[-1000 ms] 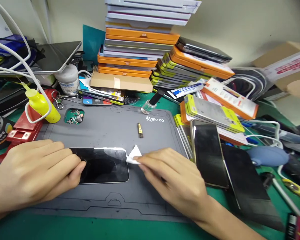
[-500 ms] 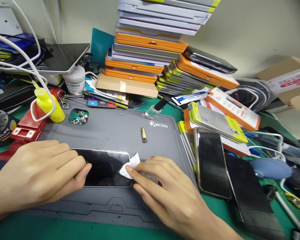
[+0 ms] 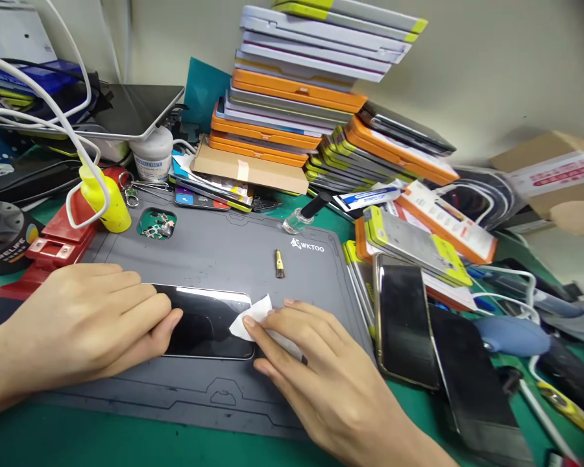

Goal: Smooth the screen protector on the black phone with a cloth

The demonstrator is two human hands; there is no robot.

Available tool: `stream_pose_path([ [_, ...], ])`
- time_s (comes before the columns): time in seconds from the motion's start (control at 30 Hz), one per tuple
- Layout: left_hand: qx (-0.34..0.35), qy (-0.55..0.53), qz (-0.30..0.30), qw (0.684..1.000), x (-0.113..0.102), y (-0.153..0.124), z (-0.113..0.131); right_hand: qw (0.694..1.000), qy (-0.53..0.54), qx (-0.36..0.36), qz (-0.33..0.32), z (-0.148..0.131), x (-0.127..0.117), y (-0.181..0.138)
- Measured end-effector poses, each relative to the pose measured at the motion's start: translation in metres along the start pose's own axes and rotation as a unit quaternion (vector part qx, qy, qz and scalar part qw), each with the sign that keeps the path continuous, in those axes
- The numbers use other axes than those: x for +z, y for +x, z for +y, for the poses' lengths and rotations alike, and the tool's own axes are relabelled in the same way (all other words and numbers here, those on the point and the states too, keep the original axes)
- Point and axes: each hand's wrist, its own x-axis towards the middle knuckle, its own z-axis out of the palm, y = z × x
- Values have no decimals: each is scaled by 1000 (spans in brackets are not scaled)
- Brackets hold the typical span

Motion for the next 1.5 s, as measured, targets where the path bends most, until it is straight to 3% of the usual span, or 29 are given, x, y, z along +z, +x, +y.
stream_pose_path([
  [0.43,-7,7,-2,1000,0,1,4,1000,-1,-6,-8,-2,-1,-5],
  [0.7,-10,2,-5,1000,1,4,7,1000,16,25,-3,-3,11,3],
  [0.9,-10,6,10,1000,5,0,6,999,-13,43,-5,-3,6,3],
  [1.1,-8,13,10,1000,9,-2,5,1000,-1,20,-10,-5,9,1],
  [1.5,-24,19,3,1000,6,-2,4,998,-2,62,-28,2,7,-2],
])
